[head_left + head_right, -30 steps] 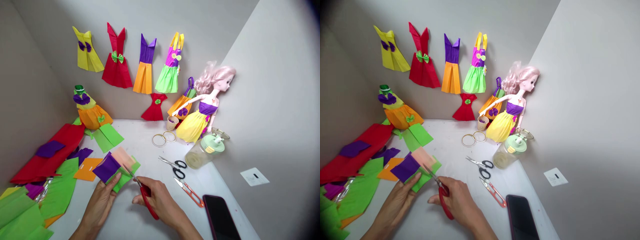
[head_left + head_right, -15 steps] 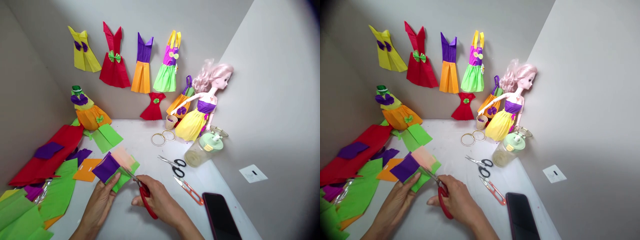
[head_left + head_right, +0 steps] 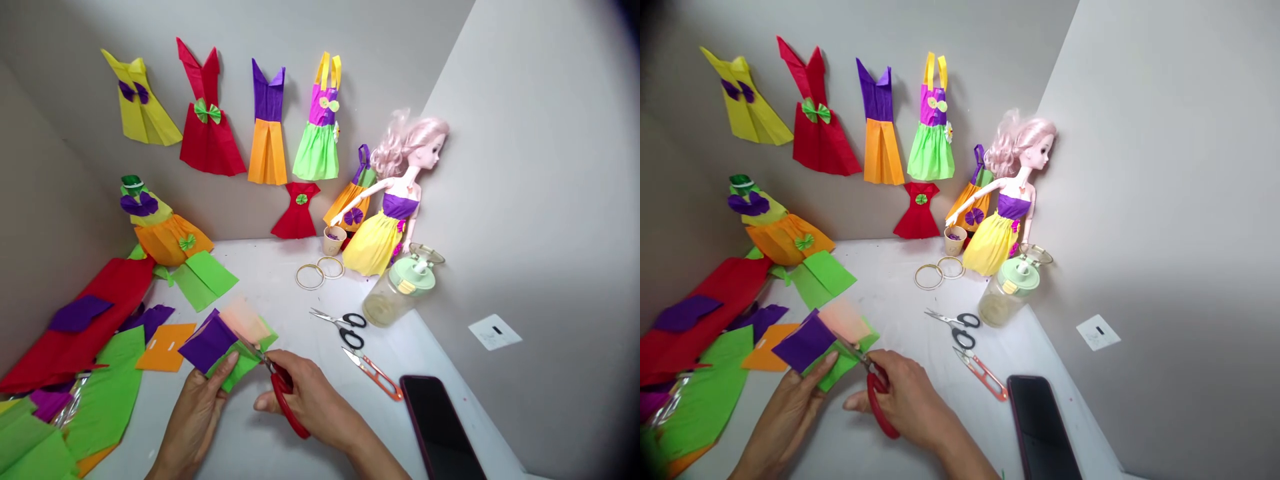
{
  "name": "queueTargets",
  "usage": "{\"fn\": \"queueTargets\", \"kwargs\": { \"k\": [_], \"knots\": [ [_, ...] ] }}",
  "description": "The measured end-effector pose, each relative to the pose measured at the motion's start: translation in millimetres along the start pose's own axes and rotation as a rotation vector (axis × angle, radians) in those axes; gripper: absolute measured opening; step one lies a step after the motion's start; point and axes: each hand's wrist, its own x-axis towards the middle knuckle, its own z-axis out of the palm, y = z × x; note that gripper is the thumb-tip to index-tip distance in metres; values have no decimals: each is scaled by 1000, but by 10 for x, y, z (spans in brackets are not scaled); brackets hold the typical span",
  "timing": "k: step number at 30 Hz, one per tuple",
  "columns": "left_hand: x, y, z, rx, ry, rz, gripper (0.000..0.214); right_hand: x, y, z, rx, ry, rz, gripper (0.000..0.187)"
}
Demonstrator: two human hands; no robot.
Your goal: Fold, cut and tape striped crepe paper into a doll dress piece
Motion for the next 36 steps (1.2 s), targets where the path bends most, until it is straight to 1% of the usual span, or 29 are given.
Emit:
{"fn": "queueTargets", "kwargs": {
  "k": [7, 15, 20, 24, 27, 33, 36],
  "knots": [
    [3, 10, 20, -4, -36, 1, 70, 2, -33, -1, 1, 18, 5, 42],
    [7, 10, 4, -10, -7, -15, 65, -9, -55, -6, -12, 19, 21, 46],
    [8, 12, 14, -21, -42, 5, 66, -8, -44, 5, 5, 6, 18, 40],
    [-4, 20, 34, -7, -20, -12, 67, -10, -38, 11, -38, 27, 2, 37],
    [2, 3, 11, -3, -13, -26, 67, -10, -38, 7, -57, 34, -13, 37],
    [16, -80, -44, 11, -52, -47, 59, -6, -54, -9, -70, 55, -13, 37],
    [1, -95, -5, 15, -75, -48, 63, -9, -79, -21, -38, 67, -24, 35]
  ]
}}
